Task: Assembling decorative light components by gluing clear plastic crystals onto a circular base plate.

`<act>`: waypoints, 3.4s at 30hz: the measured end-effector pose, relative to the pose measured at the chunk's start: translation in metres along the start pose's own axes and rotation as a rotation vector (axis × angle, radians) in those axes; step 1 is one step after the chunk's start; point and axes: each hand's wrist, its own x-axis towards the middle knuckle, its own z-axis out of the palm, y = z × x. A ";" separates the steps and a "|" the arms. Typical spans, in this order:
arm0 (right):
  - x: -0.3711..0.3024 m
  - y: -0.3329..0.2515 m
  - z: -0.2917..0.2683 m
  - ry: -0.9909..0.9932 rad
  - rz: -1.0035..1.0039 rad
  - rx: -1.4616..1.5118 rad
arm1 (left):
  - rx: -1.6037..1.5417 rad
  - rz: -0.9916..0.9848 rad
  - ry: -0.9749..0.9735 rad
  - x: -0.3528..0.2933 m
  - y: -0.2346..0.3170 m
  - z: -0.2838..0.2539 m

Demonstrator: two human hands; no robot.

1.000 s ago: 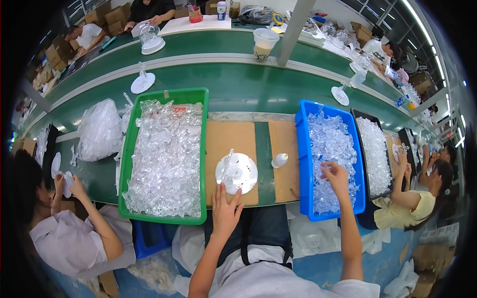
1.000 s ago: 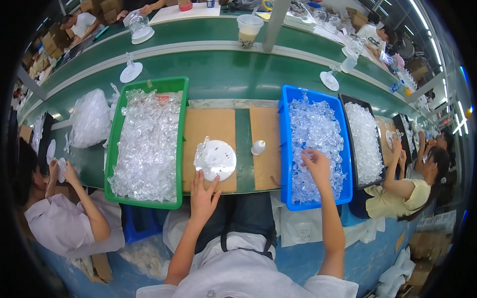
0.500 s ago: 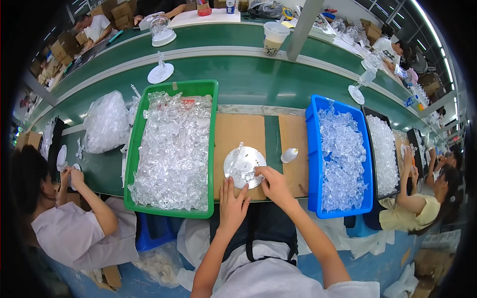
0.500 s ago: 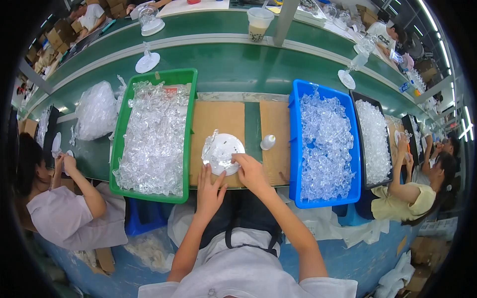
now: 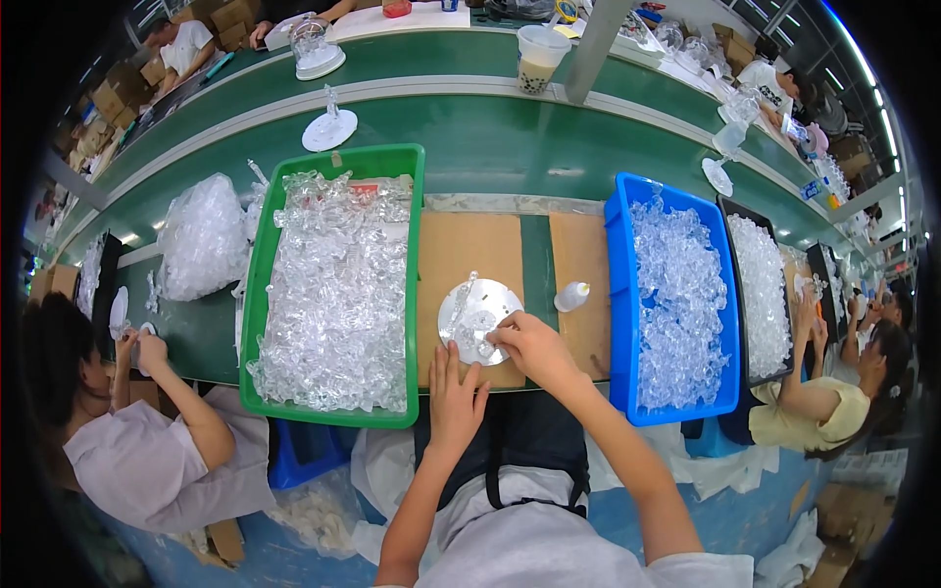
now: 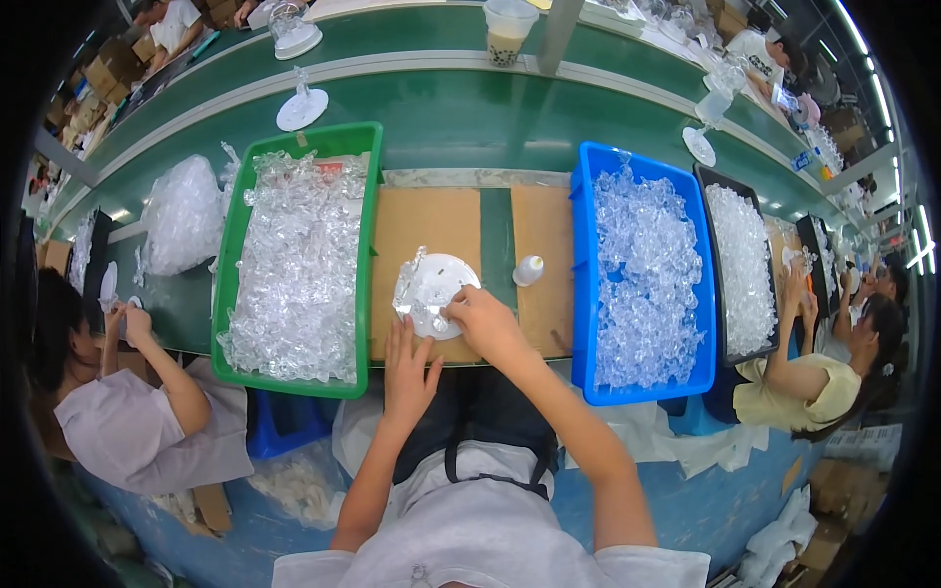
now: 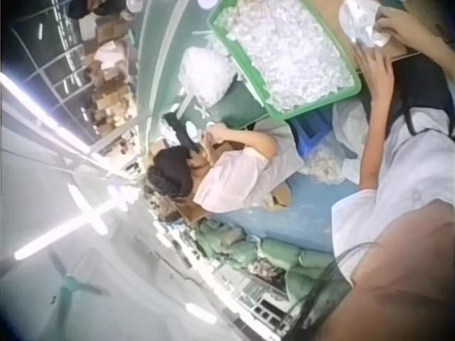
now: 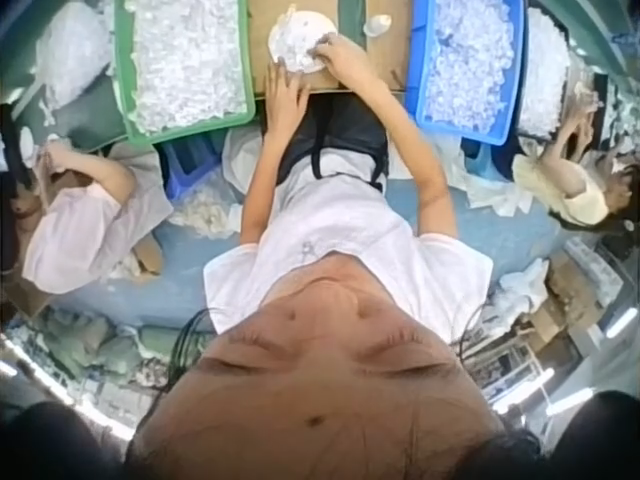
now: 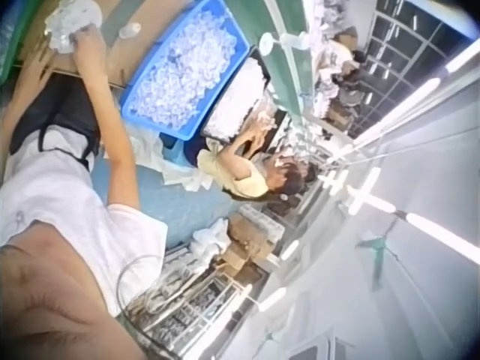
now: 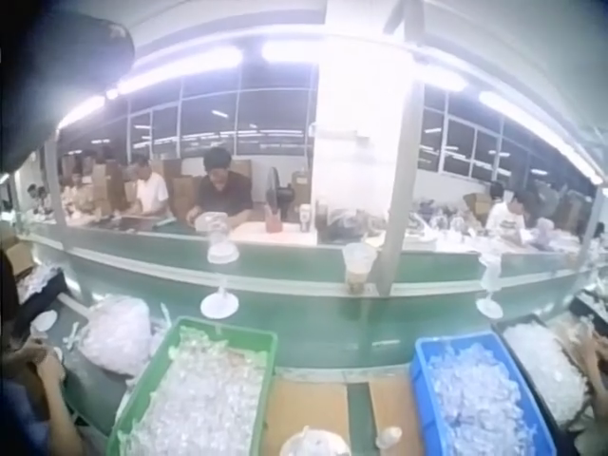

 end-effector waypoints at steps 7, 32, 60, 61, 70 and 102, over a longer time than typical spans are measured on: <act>-0.002 0.000 -0.007 -0.067 0.114 0.059 | 0.207 -0.016 0.153 0.021 0.011 0.008; -0.079 -0.026 -0.016 0.099 0.449 0.032 | 0.315 -0.059 0.234 0.030 0.018 0.006; -0.071 -0.028 -0.003 0.150 0.473 0.064 | 0.298 -0.062 0.228 0.027 0.014 0.010; -0.071 -0.028 -0.004 0.155 0.485 0.065 | 0.299 -0.059 0.233 0.027 0.014 0.010; -0.073 -0.027 -0.003 0.168 0.520 0.061 | 0.306 -0.056 0.238 0.027 0.012 0.012; -0.063 -0.059 0.026 0.194 0.553 0.271 | -0.345 -0.331 0.395 0.040 0.029 -0.012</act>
